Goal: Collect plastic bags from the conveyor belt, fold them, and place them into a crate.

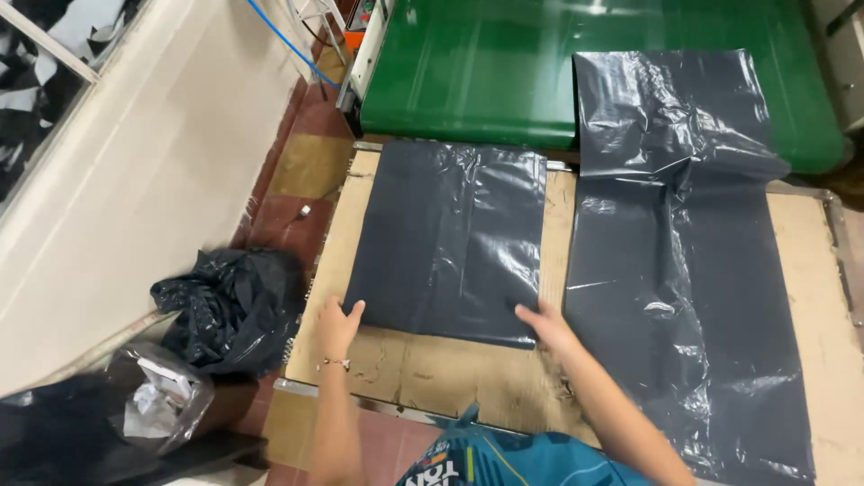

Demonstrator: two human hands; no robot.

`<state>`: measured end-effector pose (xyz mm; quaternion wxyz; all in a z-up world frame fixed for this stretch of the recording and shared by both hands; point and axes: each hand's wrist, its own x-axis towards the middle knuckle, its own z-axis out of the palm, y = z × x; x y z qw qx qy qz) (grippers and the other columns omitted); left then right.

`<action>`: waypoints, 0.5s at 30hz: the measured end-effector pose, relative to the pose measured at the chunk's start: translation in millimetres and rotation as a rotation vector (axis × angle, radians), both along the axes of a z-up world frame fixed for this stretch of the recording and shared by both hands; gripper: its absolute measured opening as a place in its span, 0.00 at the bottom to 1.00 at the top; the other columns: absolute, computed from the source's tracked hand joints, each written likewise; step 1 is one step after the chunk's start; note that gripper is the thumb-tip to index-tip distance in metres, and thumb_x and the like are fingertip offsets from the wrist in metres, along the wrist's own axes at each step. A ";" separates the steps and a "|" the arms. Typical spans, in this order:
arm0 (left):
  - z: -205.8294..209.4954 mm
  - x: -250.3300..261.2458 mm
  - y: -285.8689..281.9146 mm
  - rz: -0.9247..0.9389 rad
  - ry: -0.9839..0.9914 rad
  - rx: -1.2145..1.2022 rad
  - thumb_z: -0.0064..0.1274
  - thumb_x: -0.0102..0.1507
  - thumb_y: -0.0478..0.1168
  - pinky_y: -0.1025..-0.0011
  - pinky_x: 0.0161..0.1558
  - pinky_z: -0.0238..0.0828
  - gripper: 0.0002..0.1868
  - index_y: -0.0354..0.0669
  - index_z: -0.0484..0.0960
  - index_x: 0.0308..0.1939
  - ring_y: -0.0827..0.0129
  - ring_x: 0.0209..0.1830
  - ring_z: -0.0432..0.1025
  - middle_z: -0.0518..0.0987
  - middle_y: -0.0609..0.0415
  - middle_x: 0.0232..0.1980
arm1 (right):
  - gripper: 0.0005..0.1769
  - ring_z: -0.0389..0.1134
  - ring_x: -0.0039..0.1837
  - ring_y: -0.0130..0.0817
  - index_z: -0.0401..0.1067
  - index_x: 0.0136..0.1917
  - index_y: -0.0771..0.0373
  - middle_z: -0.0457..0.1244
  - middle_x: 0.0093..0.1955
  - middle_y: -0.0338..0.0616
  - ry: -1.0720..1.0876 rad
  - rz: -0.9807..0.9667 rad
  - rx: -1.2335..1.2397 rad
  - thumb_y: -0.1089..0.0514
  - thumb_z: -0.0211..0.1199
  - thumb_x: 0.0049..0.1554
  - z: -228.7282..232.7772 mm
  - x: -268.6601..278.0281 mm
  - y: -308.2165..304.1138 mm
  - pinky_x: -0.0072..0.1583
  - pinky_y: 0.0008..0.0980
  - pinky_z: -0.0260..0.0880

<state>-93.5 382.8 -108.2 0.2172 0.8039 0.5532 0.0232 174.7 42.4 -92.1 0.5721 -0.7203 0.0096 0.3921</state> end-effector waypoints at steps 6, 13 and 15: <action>-18.4 -15.5 -3.6 0.060 -0.040 -0.136 0.59 0.59 0.67 0.61 0.56 0.73 0.25 0.60 0.84 0.49 0.62 0.57 0.77 0.85 0.63 0.51 | 0.36 0.64 0.72 0.57 0.70 0.67 0.64 0.66 0.66 0.63 -0.329 0.068 -0.267 0.52 0.77 0.48 -27.4 -33.8 -33.0 0.69 0.52 0.64; -47.5 -56.8 -29.7 -0.057 -0.225 -0.441 0.60 0.60 0.57 0.59 0.49 0.74 0.21 0.48 0.88 0.48 0.56 0.51 0.79 0.87 0.48 0.44 | 0.31 0.66 0.69 0.61 0.65 0.70 0.55 0.67 0.64 0.63 -0.459 0.078 -0.479 0.49 0.68 0.57 -15.0 -22.1 -53.2 0.66 0.61 0.67; -40.5 -58.5 -47.9 -0.096 -0.240 -0.467 0.62 0.58 0.52 0.61 0.45 0.74 0.18 0.45 0.90 0.44 0.58 0.46 0.80 0.87 0.48 0.40 | 0.33 0.65 0.69 0.63 0.62 0.73 0.55 0.66 0.65 0.66 -0.450 0.102 -0.510 0.46 0.67 0.58 -11.0 -21.8 -49.7 0.67 0.62 0.66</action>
